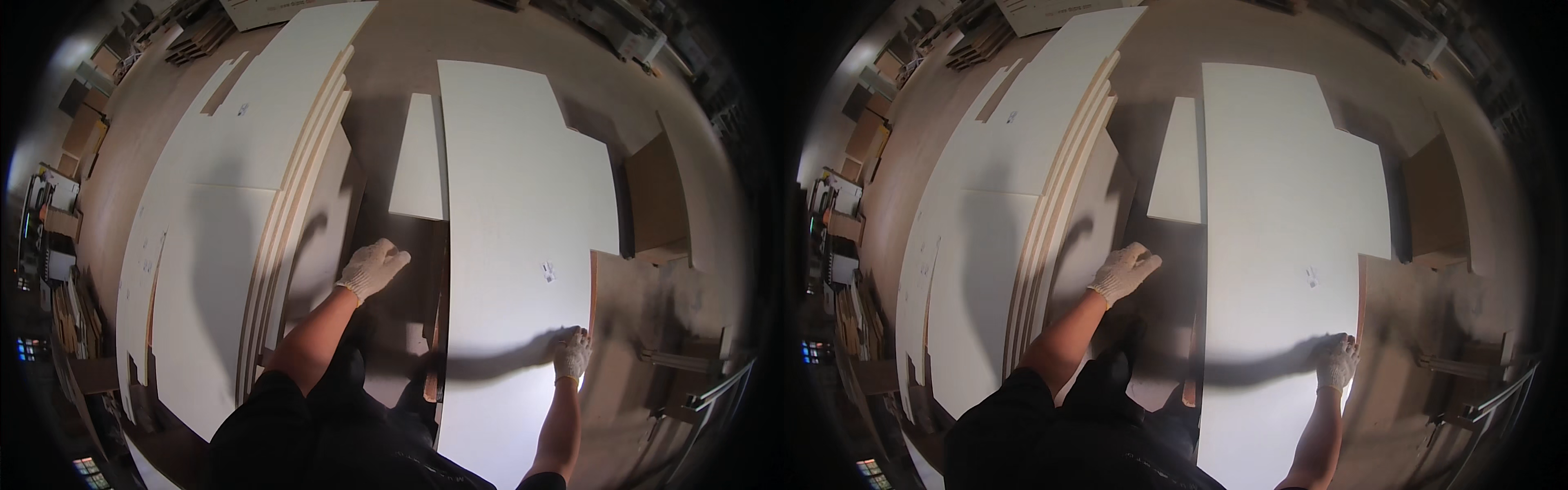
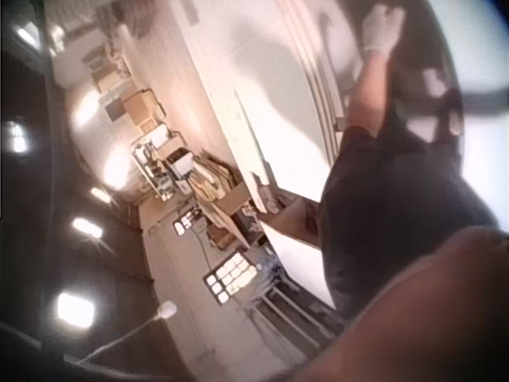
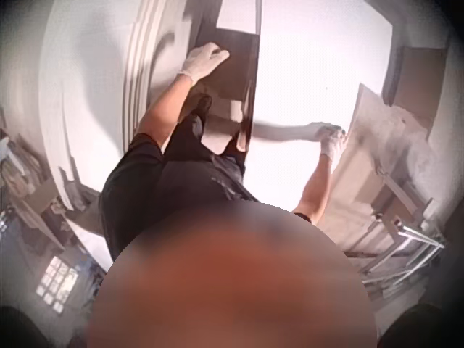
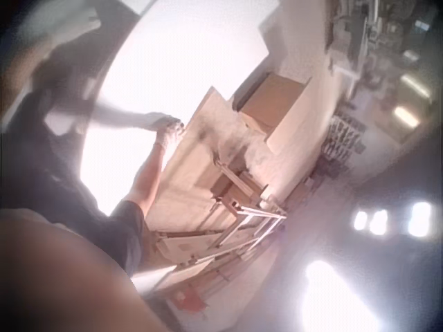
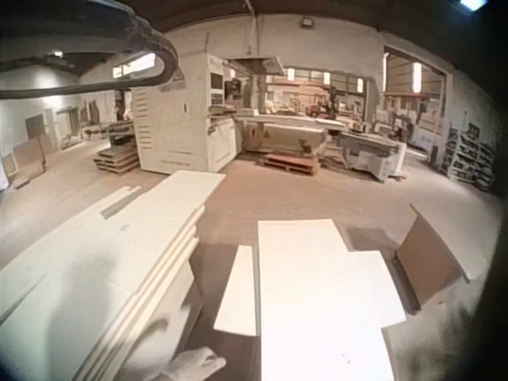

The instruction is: The person repeatedly picks up white laminated wood panels, places them on a workbench, and uses a utility knife to trim the edges. After trimming, the person stacks the panels and repeats the process with additional panels.

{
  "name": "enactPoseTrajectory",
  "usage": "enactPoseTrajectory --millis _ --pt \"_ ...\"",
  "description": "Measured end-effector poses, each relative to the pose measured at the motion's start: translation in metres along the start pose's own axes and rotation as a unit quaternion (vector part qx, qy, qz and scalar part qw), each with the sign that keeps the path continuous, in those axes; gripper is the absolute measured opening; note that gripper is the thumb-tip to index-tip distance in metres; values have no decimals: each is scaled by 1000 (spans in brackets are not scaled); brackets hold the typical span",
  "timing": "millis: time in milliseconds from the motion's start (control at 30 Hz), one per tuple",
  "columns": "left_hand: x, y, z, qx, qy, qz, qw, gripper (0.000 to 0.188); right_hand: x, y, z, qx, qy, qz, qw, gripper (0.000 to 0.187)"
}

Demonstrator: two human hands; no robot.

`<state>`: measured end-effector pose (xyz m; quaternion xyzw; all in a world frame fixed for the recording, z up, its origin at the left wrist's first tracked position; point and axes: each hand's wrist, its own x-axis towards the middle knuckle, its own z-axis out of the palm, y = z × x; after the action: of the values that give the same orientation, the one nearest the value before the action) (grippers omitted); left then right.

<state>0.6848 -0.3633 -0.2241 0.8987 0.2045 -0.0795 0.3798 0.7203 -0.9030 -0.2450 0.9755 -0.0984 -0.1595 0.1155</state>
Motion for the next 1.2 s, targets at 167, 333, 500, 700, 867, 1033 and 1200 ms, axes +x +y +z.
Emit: enactPoseTrajectory --millis 167,333,500,700,867,1033,1200 --pt "20 -163 -227 38 376 -79 922 40 -17 -139 -71 188 100 -34 977 58" --pt "97 -342 -401 161 334 -204 906 62 -38 -447 -121 526 -85 -242 811 42" --pt "146 -466 -478 194 314 -273 888 69 -90 -746 -163 533 -185 -277 778 35" --pt "151 -466 -452 220 475 -184 832 54 -139 -830 -213 489 -172 -215 828 37" --pt "84 -421 -408 78 485 -232 839 47 -136 -764 -209 465 -198 -380 775 47" --pt "-48 -383 -366 30 349 -246 904 34 -190 -651 -170 491 -247 -292 782 59" --pt "-150 -373 -339 -228 237 -266 906 54 -228 -549 -127 431 -124 -304 840 57"
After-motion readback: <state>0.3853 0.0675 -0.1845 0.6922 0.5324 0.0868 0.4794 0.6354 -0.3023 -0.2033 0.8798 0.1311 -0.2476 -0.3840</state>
